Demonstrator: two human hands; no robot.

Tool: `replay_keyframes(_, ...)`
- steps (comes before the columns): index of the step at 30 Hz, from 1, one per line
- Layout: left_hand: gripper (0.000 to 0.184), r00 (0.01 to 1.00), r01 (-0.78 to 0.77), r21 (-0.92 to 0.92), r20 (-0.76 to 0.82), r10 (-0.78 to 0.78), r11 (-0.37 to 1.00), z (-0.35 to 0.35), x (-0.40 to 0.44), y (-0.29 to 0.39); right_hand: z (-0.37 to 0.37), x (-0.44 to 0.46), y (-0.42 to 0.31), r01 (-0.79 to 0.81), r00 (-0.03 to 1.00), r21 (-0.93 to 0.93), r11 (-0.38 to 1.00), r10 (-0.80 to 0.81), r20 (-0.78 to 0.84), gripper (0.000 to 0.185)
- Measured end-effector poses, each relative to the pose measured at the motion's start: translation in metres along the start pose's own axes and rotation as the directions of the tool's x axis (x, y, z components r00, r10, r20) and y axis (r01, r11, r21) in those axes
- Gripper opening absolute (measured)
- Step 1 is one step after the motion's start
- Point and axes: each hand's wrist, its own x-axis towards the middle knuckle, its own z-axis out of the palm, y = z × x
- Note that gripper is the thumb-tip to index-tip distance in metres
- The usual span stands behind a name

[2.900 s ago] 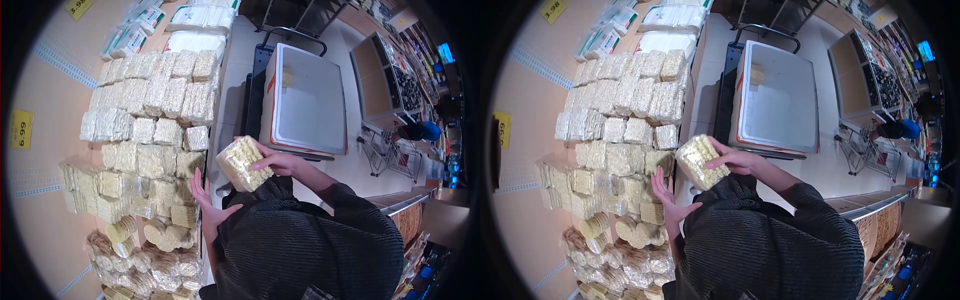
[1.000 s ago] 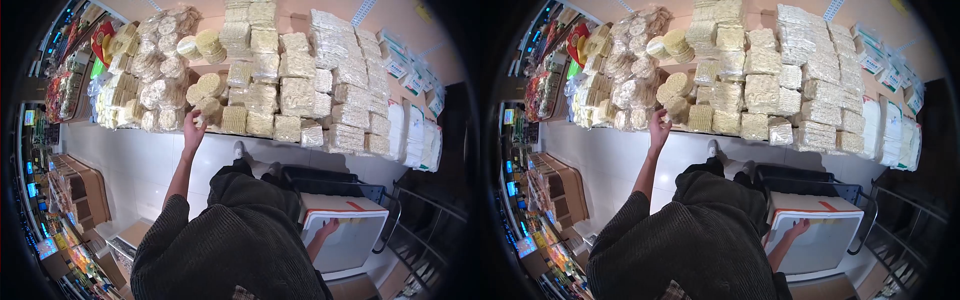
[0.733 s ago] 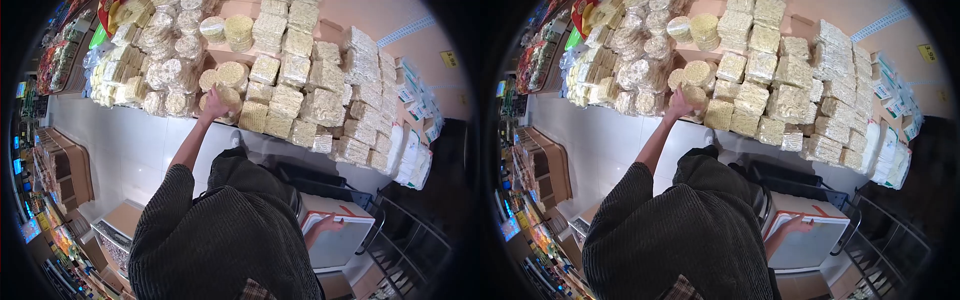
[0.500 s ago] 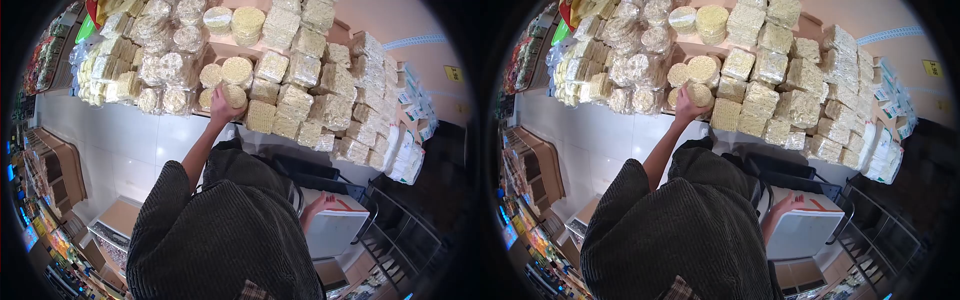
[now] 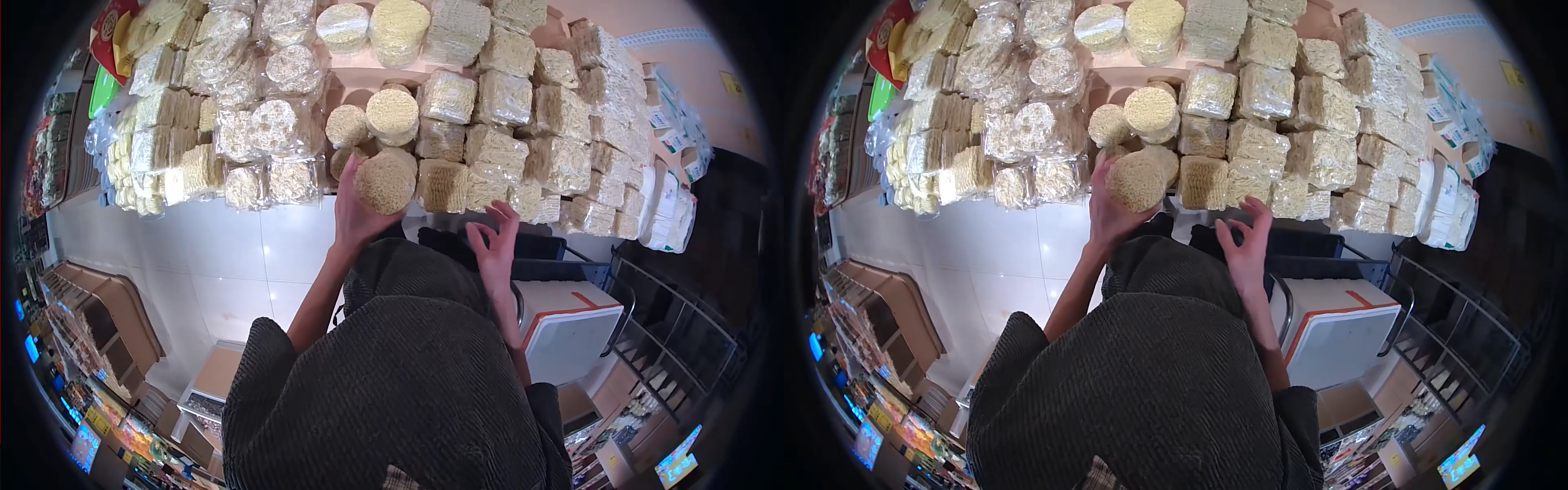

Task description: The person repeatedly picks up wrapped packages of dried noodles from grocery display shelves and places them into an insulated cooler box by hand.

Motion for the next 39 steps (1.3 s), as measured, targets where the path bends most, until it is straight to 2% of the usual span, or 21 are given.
replay_keyframes(2,0.122,0.983,-0.177,0.018,0.061,0.176,0.984,-0.004,0.004,0.025,0.025,0.013,-0.027,0.063,0.980,-0.195,0.979,-0.023,0.199,0.089)
replay_keyframes(4,0.115,0.938,-0.331,0.067,0.136,0.320,0.941,0.001,0.007,0.051,0.039,0.027,-0.025,0.121,0.958,-0.182,0.976,-0.066,0.280,0.109)
replay_keyframes(5,0.106,0.934,-0.242,0.116,0.297,0.199,0.963,0.001,0.011,0.067,0.040,0.029,-0.027,0.089,0.957,-0.135,0.987,-0.048,0.286,0.113)
replay_keyframes(7,0.103,0.885,-0.333,0.076,0.371,0.283,0.940,0.009,0.013,0.088,0.033,0.030,-0.031,0.024,0.956,-0.040,0.999,-0.011,0.293,0.121)
replay_keyframes(8,0.101,0.850,-0.381,0.049,0.412,0.328,0.923,0.014,0.015,0.099,0.025,0.029,-0.029,-0.046,0.952,0.049,0.998,0.029,0.304,0.123)
replay_keyframes(9,0.102,0.830,-0.358,0.044,0.473,0.296,0.933,0.020,0.017,0.111,0.014,0.025,-0.027,-0.116,0.949,0.141,0.983,0.068,0.308,0.126)
replay_keyframes(10,0.105,0.808,-0.416,0.045,0.476,0.347,0.908,0.028,0.013,0.116,-0.001,0.020,-0.024,-0.176,0.949,0.234,0.956,0.101,0.298,0.128)
replay_keyframes(11,0.108,0.775,-0.482,0.028,0.479,0.412,0.876,0.037,0.009,0.119,-0.017,0.013,-0.019,-0.137,0.949,0.152,0.979,0.086,0.304,0.119)
replay_keyframes(13,0.115,0.678,-0.604,-0.011,0.518,0.522,0.797,0.057,0.000,0.133,-0.041,-0.005,-0.006,-0.104,0.951,0.031,0.994,0.090,0.297,0.119)
replay_keyframes(15,0.125,0.564,-0.695,-0.020,0.604,0.563,0.718,0.069,-0.008,0.158,-0.062,-0.024,-0.004,-0.162,0.957,0.129,0.978,0.124,0.263,0.119)
replay_keyframes(19,0.135,0.372,-0.745,-0.036,0.807,0.459,0.666,0.099,-0.037,0.211,-0.105,-0.068,0.023,-0.195,0.974,0.305,0.932,0.147,0.174,0.114)
replay_keyframes(22,0.135,0.231,-0.761,-0.129,0.862,0.452,0.636,0.127,-0.062,0.242,-0.142,-0.100,0.039,-0.204,0.978,0.494,0.845,0.161,0.129,0.107)
replay_keyframes(23,0.133,0.186,-0.704,-0.208,0.869,0.459,0.679,0.136,-0.067,0.253,-0.153,-0.111,0.049,-0.185,0.983,0.541,0.820,0.162,0.091,0.102)
replay_keyframes(26,0.129,0.174,-0.563,-0.349,0.837,0.520,0.750,0.165,-0.080,0.288,-0.204,-0.149,0.068,-0.110,0.983,0.757,0.645,0.182,-0.013,0.100)
replay_keyframes(27,0.125,0.214,-0.562,-0.334,0.825,0.522,0.757,0.177,-0.084,0.296,-0.229,-0.165,0.063,-0.028,0.985,0.820,0.571,0.158,-0.077,0.100)
replay_keyframes(29,0.116,0.305,-0.564,-0.274,0.808,0.505,0.779,0.198,-0.089,0.299,-0.282,-0.198,0.069,0.082,0.945,0.837,0.541,0.225,-0.238,0.103)
replay_keyframes(31,0.109,0.375,-0.542,-0.232,0.794,0.479,0.808,0.221,-0.093,0.286,-0.334,-0.232,0.096,0.237,0.869,0.810,0.537,0.256,-0.424,0.099)
replay_keyframes(33,0.106,0.419,-0.490,-0.231,0.783,0.459,0.841,0.242,-0.097,0.256,-0.381,-0.262,0.118,0.324,0.732,0.752,0.574,0.352,-0.584,0.097)
replay_keyframes(36,0.102,0.392,-0.602,-0.114,0.820,0.417,0.790,0.260,-0.098,0.194,-0.444,-0.290,0.197,0.201,0.497,0.665,0.719,0.510,-0.702,0.091)
replay_keyframes(37,0.100,0.425,-0.549,-0.077,0.832,0.358,0.832,0.260,-0.104,0.178,-0.462,-0.298,0.225,0.056,0.439,0.688,0.724,0.601,-0.668,0.096)
replay_keyframes(39,0.096,0.484,-0.435,-0.002,0.843,0.235,0.901,0.258,-0.115,0.147,-0.480,-0.295,0.293,-0.242,0.325,0.578,0.780,0.626,-0.709,0.102)
